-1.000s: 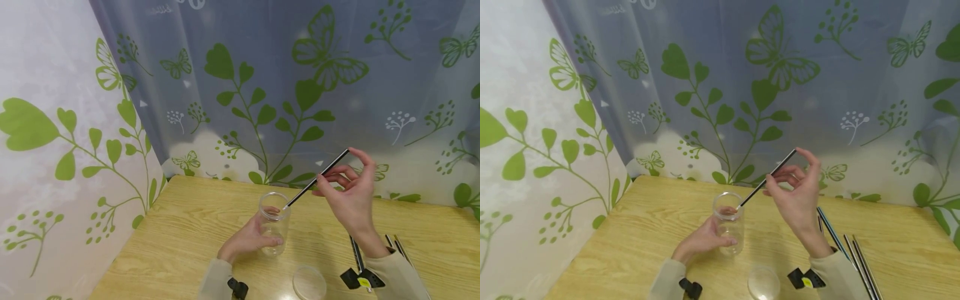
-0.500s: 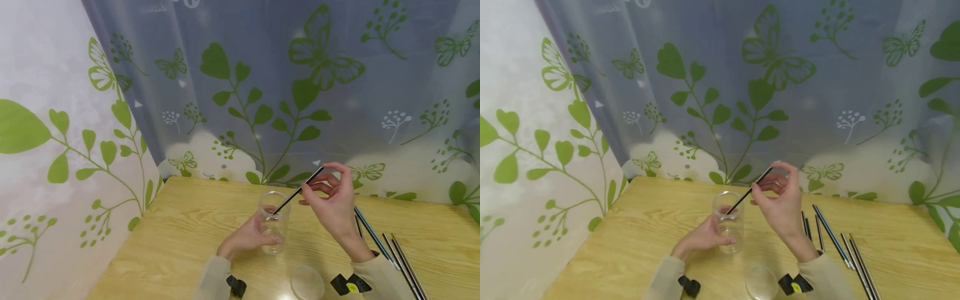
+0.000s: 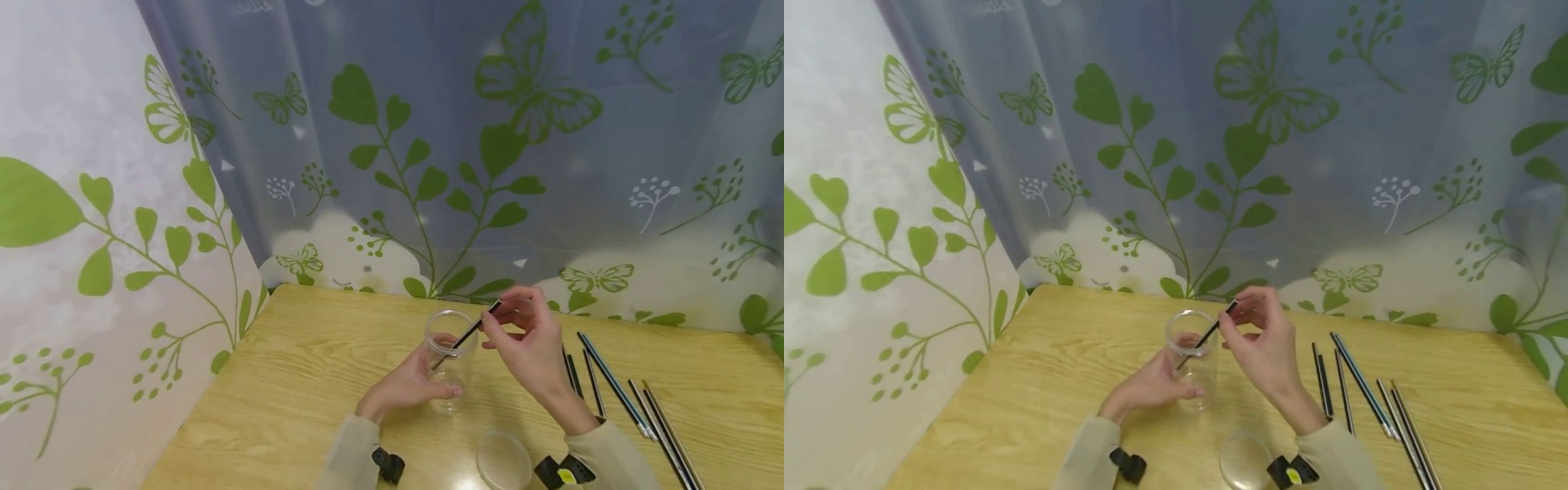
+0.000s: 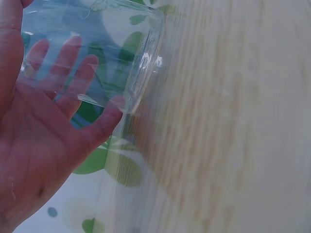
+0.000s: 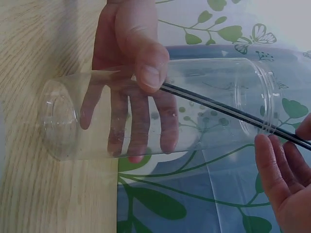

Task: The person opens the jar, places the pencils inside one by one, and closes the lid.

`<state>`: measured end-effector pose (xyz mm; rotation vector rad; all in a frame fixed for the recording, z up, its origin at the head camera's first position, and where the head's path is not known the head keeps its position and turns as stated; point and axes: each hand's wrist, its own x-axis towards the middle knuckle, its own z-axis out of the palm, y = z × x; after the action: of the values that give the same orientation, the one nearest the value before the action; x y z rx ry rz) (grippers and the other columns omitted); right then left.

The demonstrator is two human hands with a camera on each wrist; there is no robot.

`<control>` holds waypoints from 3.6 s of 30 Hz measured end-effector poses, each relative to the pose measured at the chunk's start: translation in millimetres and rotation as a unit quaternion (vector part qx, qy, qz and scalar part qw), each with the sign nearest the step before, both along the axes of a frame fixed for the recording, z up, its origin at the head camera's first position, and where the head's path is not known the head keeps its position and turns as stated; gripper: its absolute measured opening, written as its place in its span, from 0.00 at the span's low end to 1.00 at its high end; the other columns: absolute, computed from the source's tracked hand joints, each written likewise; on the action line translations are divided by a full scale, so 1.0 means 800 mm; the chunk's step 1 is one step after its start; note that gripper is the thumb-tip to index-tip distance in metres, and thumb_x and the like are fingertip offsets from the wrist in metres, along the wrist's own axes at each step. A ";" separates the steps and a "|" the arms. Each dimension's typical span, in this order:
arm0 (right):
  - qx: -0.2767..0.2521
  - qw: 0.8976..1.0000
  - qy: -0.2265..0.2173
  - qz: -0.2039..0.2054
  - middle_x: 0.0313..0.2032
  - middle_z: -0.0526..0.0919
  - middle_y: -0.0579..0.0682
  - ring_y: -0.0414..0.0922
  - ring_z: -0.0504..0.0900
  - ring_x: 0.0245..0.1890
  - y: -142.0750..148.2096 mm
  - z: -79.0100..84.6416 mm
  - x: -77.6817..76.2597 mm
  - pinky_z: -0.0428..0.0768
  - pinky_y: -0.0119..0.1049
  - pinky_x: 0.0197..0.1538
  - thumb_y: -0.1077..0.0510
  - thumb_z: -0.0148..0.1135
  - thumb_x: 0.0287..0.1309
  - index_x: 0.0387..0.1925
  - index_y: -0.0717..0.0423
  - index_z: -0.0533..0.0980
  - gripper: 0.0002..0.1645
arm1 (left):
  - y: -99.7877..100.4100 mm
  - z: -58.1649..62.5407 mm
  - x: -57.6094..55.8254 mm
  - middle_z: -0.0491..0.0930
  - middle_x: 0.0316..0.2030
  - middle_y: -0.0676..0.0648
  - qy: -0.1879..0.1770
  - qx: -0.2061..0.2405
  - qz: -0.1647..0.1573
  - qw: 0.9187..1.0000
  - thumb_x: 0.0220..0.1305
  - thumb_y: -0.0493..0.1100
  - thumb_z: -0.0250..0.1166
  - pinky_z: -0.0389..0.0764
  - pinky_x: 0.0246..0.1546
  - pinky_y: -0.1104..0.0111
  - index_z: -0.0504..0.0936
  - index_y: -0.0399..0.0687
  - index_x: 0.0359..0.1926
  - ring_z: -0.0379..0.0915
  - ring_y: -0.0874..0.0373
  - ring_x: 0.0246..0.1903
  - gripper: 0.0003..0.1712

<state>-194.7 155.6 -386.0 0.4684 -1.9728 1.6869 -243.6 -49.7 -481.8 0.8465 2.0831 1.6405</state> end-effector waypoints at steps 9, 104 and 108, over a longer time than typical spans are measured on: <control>0.031 0.999 0.010 0.004 0.33 0.82 0.49 0.36 0.84 0.30 -0.002 -0.009 -0.003 0.86 0.35 0.26 0.74 0.65 0.61 0.44 0.65 0.75 0.11 | -0.001 -0.001 0.000 0.70 0.71 0.52 -0.016 0.016 -0.010 1.000 0.60 0.38 0.74 0.53 0.79 0.48 0.62 0.59 0.71 0.53 0.50 0.78 0.43; 0.396 0.895 -0.167 -0.123 0.58 0.80 0.68 0.72 0.76 0.56 0.163 -0.081 0.040 0.75 0.70 0.49 0.41 0.65 0.67 0.58 0.57 0.80 0.29 | -0.002 0.000 0.004 0.68 0.72 0.51 -0.043 0.007 0.003 0.999 0.63 0.40 0.72 0.62 0.73 0.40 0.59 0.58 0.75 0.58 0.49 0.75 0.45; 0.415 0.881 -0.186 -0.129 0.58 0.79 0.70 0.74 0.75 0.55 0.175 -0.088 0.040 0.74 0.71 0.49 0.39 0.63 0.68 0.61 0.59 0.78 0.33 | -0.002 0.000 0.004 0.66 0.73 0.48 -0.040 0.006 0.002 0.999 0.63 0.40 0.72 0.63 0.73 0.41 0.58 0.58 0.75 0.58 0.48 0.75 0.45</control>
<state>-162.7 295.3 -456.8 0.1370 -2.8592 0.7277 -240.5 -51.1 -482.0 0.7670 2.0250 1.6620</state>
